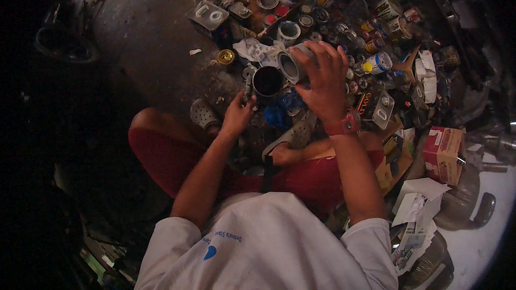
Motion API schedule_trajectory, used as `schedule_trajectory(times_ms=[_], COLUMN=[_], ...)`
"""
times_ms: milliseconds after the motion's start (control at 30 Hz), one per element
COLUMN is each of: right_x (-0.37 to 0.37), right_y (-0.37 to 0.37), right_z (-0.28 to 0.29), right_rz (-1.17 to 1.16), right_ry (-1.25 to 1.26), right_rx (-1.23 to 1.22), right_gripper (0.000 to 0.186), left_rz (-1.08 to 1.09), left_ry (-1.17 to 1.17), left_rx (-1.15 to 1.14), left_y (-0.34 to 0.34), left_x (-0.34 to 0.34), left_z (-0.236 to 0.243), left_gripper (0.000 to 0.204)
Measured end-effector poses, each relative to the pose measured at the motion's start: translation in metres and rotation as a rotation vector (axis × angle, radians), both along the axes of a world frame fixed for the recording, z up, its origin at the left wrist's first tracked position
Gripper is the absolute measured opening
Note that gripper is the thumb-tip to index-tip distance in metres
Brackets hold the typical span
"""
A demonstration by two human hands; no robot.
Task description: The person walks through a garage, picks up a spray gun, and prepares paint by mixing it in a can. They then attach the spray gun to an air hose and spray paint the rear bumper of a white car while using a newspaper as a mask.
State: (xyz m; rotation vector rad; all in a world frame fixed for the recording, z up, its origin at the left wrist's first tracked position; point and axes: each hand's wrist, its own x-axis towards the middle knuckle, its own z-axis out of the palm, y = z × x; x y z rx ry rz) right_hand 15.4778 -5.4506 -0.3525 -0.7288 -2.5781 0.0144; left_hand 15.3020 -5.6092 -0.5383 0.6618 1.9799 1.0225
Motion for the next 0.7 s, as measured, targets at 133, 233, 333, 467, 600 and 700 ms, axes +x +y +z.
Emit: schedule_trajectory(times_ms=[133, 233, 333, 467, 600, 700], right_x=[-0.001, -0.003, -0.007, -0.010, -0.012, -0.014], right_y=[-0.002, -0.005, -0.008, -0.011, -0.012, -0.013], right_z=[-0.001, 0.000, 0.001, 0.001, 0.001, 0.002], right_rz=[0.003, 0.007, 0.013, 0.017, 0.043, 0.053], right_ry=[-0.025, -0.040, -0.050, -0.068, -0.069, -0.086], right_rx=[0.003, 0.000, 0.001, 0.010, 0.005, 0.017], right_gripper=[0.093, 0.091, 0.091, 0.091, 0.094, 0.094], left_rz=[0.008, 0.019, 0.027, 0.014, 0.031, 0.039], left_ry=[-0.084, -0.097, -0.075, 0.002, -0.053, -0.069], left_rx=[0.011, -0.026, 0.006, -0.030, -0.008, 0.026], left_y=[-0.001, -0.001, -0.001, 0.001, 0.002, 0.003], left_x=[0.007, 0.008, 0.008, 0.005, 0.008, 0.008], left_z=[0.004, 0.010, 0.014, 0.015, 0.013, 0.014], left_gripper=[0.078, 0.074, 0.076, 0.078, 0.077, 0.077])
